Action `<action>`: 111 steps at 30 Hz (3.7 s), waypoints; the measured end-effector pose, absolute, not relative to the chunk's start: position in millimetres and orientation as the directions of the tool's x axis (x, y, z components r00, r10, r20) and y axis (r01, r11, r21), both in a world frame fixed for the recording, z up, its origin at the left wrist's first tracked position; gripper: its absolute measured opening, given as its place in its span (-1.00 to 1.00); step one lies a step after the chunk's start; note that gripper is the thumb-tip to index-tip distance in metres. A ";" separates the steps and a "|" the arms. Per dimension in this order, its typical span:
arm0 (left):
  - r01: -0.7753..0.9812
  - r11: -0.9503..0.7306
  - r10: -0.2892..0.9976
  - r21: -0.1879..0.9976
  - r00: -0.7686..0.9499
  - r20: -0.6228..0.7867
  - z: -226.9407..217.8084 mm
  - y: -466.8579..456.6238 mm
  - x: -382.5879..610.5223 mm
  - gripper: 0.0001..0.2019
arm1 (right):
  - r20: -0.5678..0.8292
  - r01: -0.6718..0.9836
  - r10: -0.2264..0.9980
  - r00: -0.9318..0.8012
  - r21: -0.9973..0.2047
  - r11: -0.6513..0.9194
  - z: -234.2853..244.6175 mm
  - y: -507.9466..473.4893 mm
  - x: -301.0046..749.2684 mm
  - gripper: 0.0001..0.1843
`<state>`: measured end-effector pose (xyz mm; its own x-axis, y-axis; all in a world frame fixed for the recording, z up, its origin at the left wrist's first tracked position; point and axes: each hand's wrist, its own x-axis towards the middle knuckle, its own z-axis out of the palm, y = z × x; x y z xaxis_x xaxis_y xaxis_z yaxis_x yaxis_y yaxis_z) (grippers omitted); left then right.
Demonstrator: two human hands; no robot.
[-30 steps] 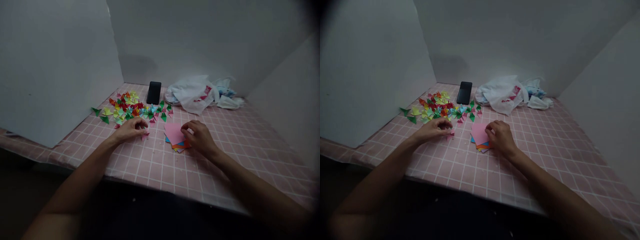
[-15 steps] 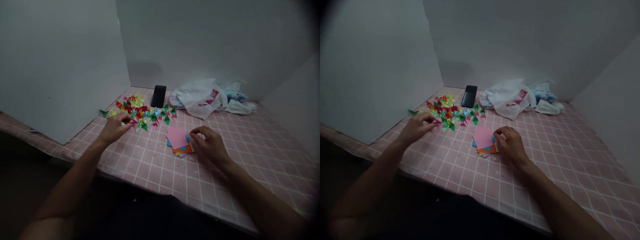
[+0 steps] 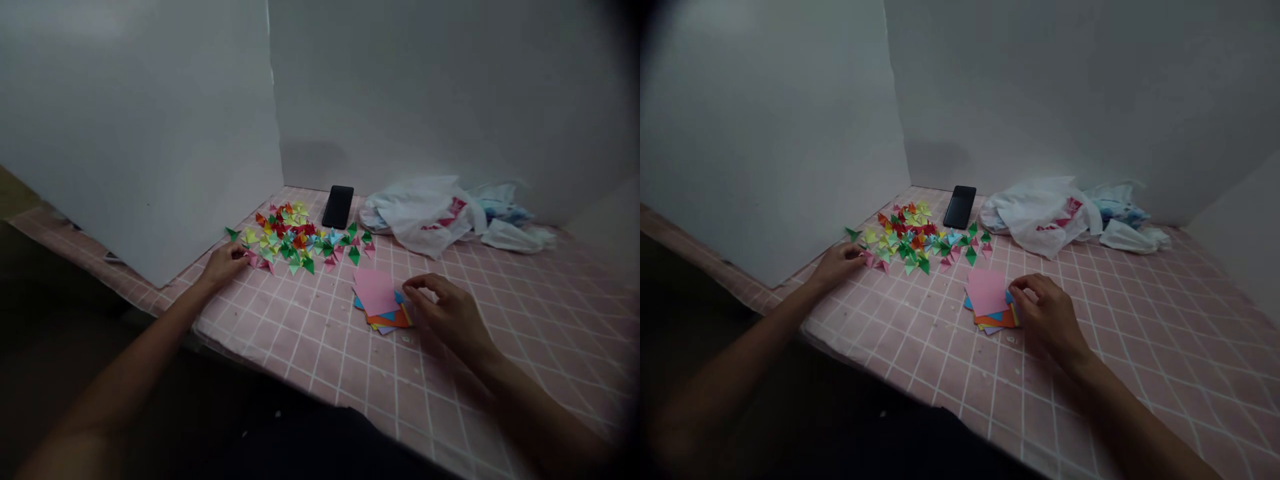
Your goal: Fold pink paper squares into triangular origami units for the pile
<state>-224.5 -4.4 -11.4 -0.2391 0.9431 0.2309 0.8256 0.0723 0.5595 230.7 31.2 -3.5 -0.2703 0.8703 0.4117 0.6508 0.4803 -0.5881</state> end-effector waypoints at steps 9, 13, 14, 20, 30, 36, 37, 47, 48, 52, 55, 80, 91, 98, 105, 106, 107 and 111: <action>0.877 -0.048 0.972 0.478 -0.069 0.225 -11.4 -5.6 -223.4 -0.81 | 0.401 0.652 0.883 -0.245 -0.606 0.456 -1.7 33.1 232.3 -0.81; 0.887 -0.042 0.974 0.460 -0.067 0.217 -11.1 -5.5 -223.1 -0.79 | 0.389 0.655 0.888 -0.245 -0.609 0.448 -1.1 33.3 233.4 -0.80; 0.888 -0.037 0.973 0.459 -0.073 0.218 -11.1 -6.2 -223.1 -0.78 | 0.388 0.656 0.889 -0.243 -0.609 0.445 -1.0 33.6 233.8 -0.80; 0.885 -0.007 0.969 0.465 -0.108 0.221 -9.0 -16.8 -224.8 -0.69 | 0.394 0.661 0.889 -0.235 -0.605 0.443 0.1 35.4 235.8 -0.78; 0.872 -0.089 0.912 0.482 -0.124 0.392 29.2 -37.2 -207.3 -0.81 | 0.365 0.682 0.891 -0.272 -0.580 0.446 -2.8 38.2 236.2 -0.87; 0.812 -0.301 0.898 0.500 0.065 0.435 51.3 -18.8 -126.6 -0.87 | 0.258 0.713 0.905 -0.337 -0.558 0.425 -11.7 39.7 231.1 -0.64; 0.795 -0.347 0.898 0.497 0.128 0.422 50.6 -12.7 -109.3 -0.87 | 0.233 0.721 0.899 -0.370 -0.538 0.437 -12.6 38.9 229.5 -0.55; 0.797 -0.419 0.900 0.436 0.429 0.081 -8.7 51.7 -1.5 -0.54 | 0.100 0.746 0.836 -0.540 -0.403 0.530 -9.0 33.7 227.1 -0.59; 0.802 -0.422 0.900 0.423 0.428 0.085 -12.6 53.3 -0.3 -0.53 | 0.104 0.740 0.830 -0.548 -0.403 0.539 -8.7 34.3 228.2 -0.60; 0.765 -0.468 0.878 0.443 0.458 0.136 -18.8 52.2 -3.4 -0.61 | 0.132 0.737 0.831 -0.540 -0.402 0.543 -8.1 34.9 229.0 -0.71; 0.693 -0.513 0.852 0.506 0.485 0.199 -17.7 48.7 -5.8 -0.80 | 0.153 0.744 0.853 -0.499 -0.429 0.513 -10.0 35.5 227.3 -0.71; 0.692 -0.667 0.744 0.276 0.598 0.298 -27.2 51.3 -10.4 -0.59 | 0.248 0.691 0.804 -0.541 -0.413 0.593 -18.7 46.8 228.5 -0.78; 0.607 -0.650 0.731 0.458 0.665 0.156 -17.6 39.4 -9.2 -0.35 | 0.195 0.585 0.856 -0.479 -0.656 0.477 -15.1 45.2 237.1 -0.52; 0.601 -0.644 0.721 0.473 0.684 0.113 -18.9 28.9 -2.7 -0.08 | 0.159 0.474 0.828 -0.537 -0.756 0.452 -5.8 40.4 237.5 -0.67; 0.503 -0.668 0.681 0.549 0.711 0.177 -20.8 21.4 -3.2 -0.04 | 0.184 0.417 0.886 -0.427 -0.829 0.373 -11.1 41.0 238.0 -0.70; 0.500 -0.672 0.675 0.547 0.717 0.174 -21.2 20.9 -3.1 0.00 | 0.157 0.401 0.898 -0.411 -0.853 0.333 -11.5 40.8 238.2 -0.70; 0.493 -0.674 0.669 0.551 0.724 0.170 -21.8 20.4 -2.8 0.00 | 0.125 0.382 0.910 -0.396 -0.878 0.287 -11.4 40.5 238.3 -0.71; 0.497 -0.658 0.681 0.566 0.712 0.167 -25.7 18.8 -1.4 -0.11 | 0.067 0.343 0.948 -0.310 -0.923 0.177 -8.7 40.2 239.0 -0.74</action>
<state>-1.4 18.8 -25.7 0.7125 0.6814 0.1674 0.4967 -0.6583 0.5656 239.0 40.2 -8.7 -0.3103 0.9483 0.0666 0.3430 0.1770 -0.9225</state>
